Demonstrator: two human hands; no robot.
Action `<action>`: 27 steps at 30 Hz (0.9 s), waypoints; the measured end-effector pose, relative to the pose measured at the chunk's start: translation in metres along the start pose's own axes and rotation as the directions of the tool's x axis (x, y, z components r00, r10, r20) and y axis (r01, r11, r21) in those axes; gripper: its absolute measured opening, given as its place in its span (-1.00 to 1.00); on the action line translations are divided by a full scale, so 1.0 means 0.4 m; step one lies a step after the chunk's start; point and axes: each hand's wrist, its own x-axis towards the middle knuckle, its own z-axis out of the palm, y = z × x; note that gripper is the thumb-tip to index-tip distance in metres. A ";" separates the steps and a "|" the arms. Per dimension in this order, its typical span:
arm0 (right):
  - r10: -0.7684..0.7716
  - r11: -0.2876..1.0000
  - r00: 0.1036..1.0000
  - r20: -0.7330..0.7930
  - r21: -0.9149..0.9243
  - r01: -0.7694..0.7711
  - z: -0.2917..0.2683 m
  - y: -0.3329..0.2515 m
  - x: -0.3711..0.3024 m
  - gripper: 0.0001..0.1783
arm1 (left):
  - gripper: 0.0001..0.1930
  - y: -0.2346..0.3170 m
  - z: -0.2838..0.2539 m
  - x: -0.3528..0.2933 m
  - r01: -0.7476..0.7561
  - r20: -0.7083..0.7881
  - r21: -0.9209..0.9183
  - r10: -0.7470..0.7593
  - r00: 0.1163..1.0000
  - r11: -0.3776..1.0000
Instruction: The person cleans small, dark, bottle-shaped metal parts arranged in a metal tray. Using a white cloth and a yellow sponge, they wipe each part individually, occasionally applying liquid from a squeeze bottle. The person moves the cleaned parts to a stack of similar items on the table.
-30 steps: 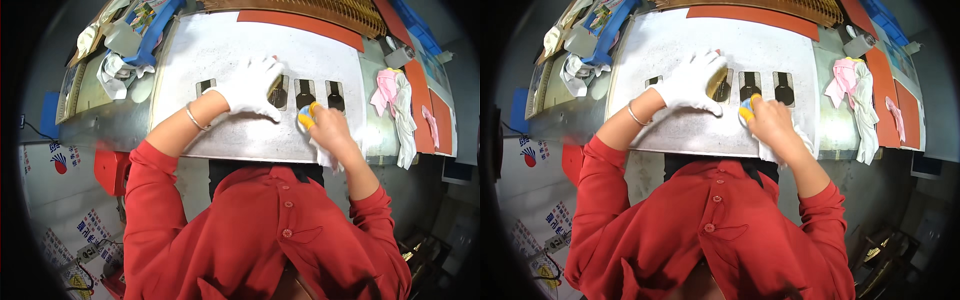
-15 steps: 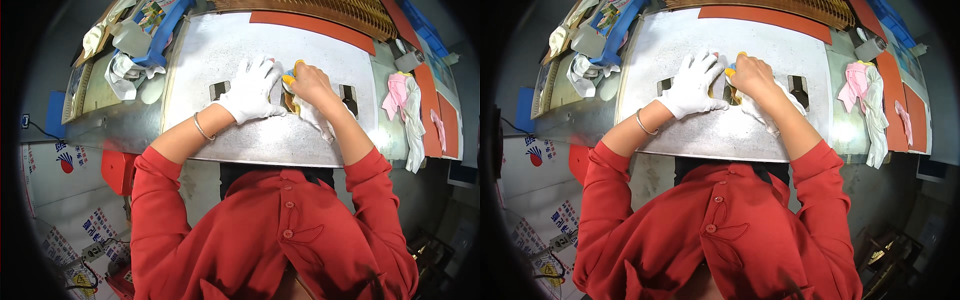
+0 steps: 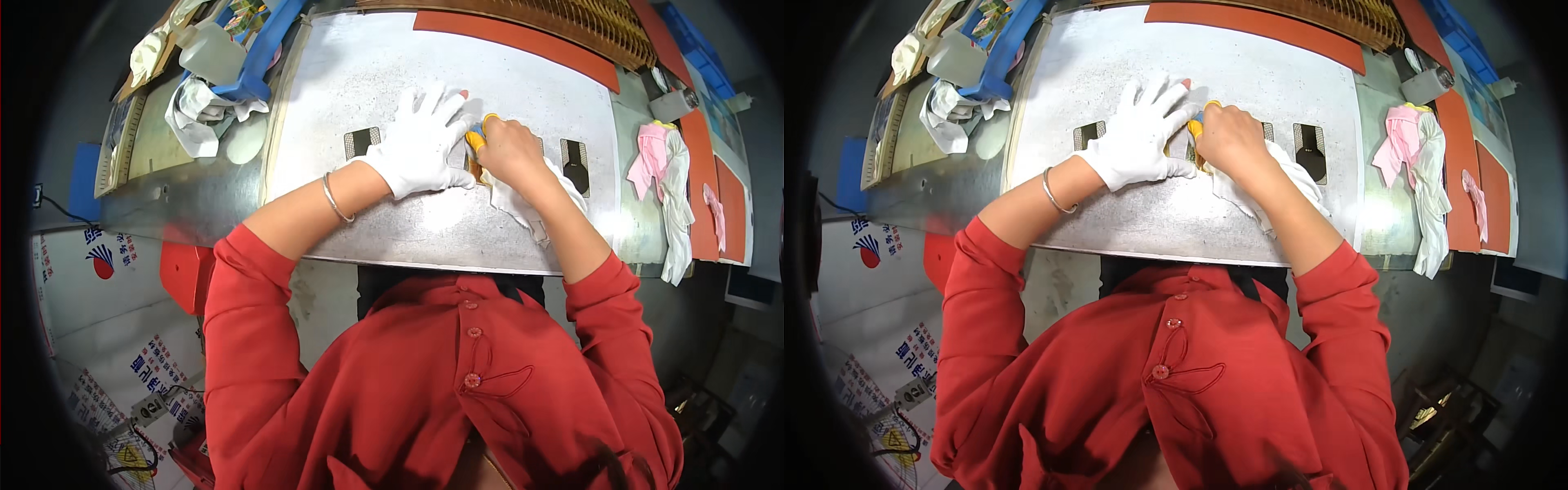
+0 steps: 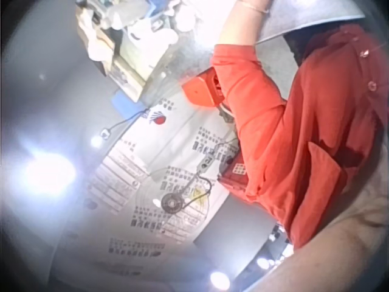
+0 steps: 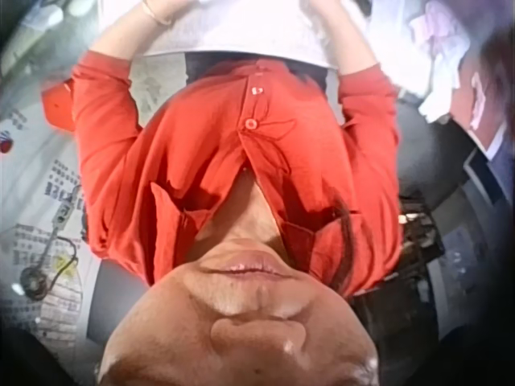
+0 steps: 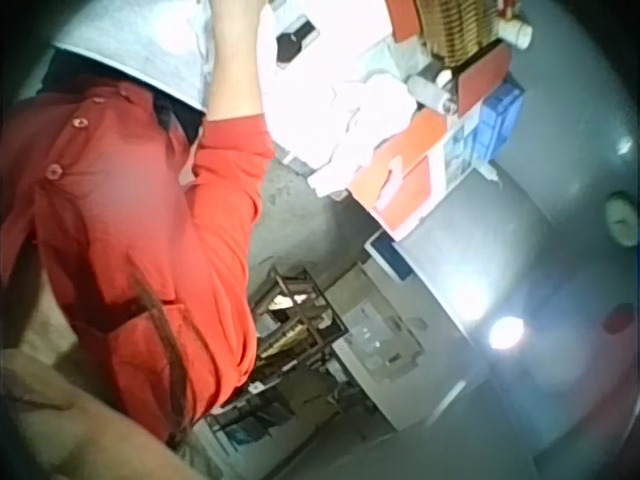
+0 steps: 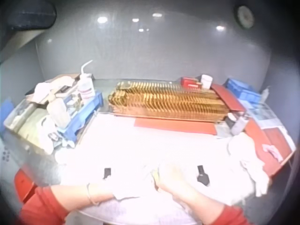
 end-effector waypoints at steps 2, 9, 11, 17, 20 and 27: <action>-0.002 1.000 1.000 -0.006 -0.002 0.002 0.002 -0.003 -0.013 -0.78 | -0.16 -0.003 0.001 0.001 -0.040 0.009 0.011 0.040 0.999 0.999; -0.004 1.000 0.999 -0.032 0.009 0.004 0.012 -0.025 -0.070 -0.75 | -0.18 -0.009 -0.013 0.014 -0.159 0.064 0.071 0.154 0.986 0.985; -0.004 1.000 0.999 -0.035 0.016 0.004 0.021 -0.025 -0.084 -0.75 | -0.16 -0.004 -0.020 0.016 -0.169 0.090 0.085 0.161 0.983 0.982; -0.039 0.999 0.999 0.025 0.014 0.039 0.034 -0.032 -0.146 -0.74 | 0.07 -0.003 -0.023 0.021 -0.211 0.108 0.121 0.198 0.974 0.970; -0.083 0.996 0.995 0.049 0.049 0.080 0.036 -0.031 -0.174 -0.76 | 0.10 -0.017 -0.025 0.012 -0.197 0.103 0.068 0.190 0.976 0.978; -0.179 0.983 0.984 0.018 0.054 0.178 -0.069 -0.070 -0.122 -0.69 | 0.05 -0.074 -0.089 -0.104 0.150 0.075 0.031 -0.152 0.986 0.988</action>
